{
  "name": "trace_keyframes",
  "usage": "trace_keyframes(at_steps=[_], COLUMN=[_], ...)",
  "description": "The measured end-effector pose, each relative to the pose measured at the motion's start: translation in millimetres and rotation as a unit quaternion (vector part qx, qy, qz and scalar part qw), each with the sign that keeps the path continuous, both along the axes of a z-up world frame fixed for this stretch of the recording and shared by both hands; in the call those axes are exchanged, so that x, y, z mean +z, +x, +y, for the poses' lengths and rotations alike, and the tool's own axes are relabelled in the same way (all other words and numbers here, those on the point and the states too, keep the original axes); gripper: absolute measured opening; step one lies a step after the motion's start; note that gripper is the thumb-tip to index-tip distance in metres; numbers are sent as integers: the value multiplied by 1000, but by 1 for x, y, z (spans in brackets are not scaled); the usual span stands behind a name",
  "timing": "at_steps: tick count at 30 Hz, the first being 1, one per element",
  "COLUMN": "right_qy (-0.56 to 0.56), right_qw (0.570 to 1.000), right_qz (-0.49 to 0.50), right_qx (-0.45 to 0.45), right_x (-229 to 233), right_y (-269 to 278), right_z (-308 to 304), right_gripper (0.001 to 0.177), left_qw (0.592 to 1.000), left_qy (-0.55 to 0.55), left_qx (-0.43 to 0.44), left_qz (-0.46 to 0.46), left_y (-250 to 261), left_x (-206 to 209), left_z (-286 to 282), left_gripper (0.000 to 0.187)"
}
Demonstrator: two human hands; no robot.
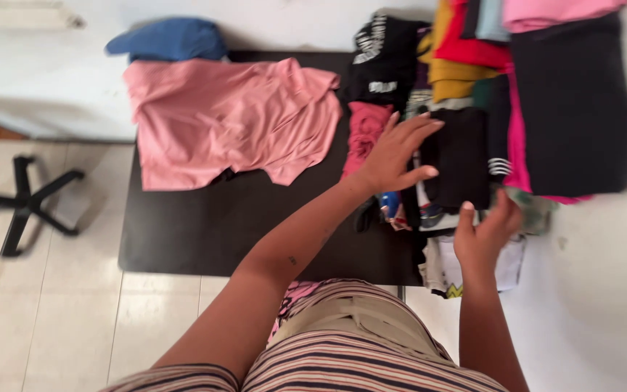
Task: The person folds several garments on a table, including a white t-shirt, a black t-shirt with a graphic, a pink top, a light pink top, and a black top. Each item is smoothed, folded into a compact rectangle, and placed on a growing stack on the right side of the table.
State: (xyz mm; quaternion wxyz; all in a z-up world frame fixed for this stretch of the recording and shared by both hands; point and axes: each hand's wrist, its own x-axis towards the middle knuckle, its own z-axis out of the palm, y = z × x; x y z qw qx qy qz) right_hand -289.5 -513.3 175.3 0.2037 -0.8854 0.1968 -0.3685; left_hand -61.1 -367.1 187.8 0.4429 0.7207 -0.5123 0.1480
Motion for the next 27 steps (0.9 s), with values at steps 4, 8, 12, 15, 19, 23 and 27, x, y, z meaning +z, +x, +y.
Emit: trace_keyframes(at_steps=[4,8,12,15,19,23,27], right_qy=[47,115,96,92,27,-6,-12], right_qw=[996,977,946,906,862,831,842], right_qz=[-61,-60,96,214,325,451,466], right_qx=[45,170,293,353,388,325,273], right_x=[79,16,-23,-61,-85,-100,-112], right_y=[4,31,91,137,196,228,232], right_z=[80,106,168,210,256,279,282], right_gripper=[46,35,32,46,52,49,60], left_qw=[993,947,869,848,837,824,823], left_qy=[55,190,340,363,362,376,388], left_qx=[83,255,333,337,356,359,376], left_qz=[56,49,137,187,206,225,173], left_y=[13,32,16,8,9,13,23], left_x=[-19,-137,-145,-133,-155,-153,-138], left_z=[104,208,300,353,409,453,482], left_gripper=[60,54,44,37,32,30,31])
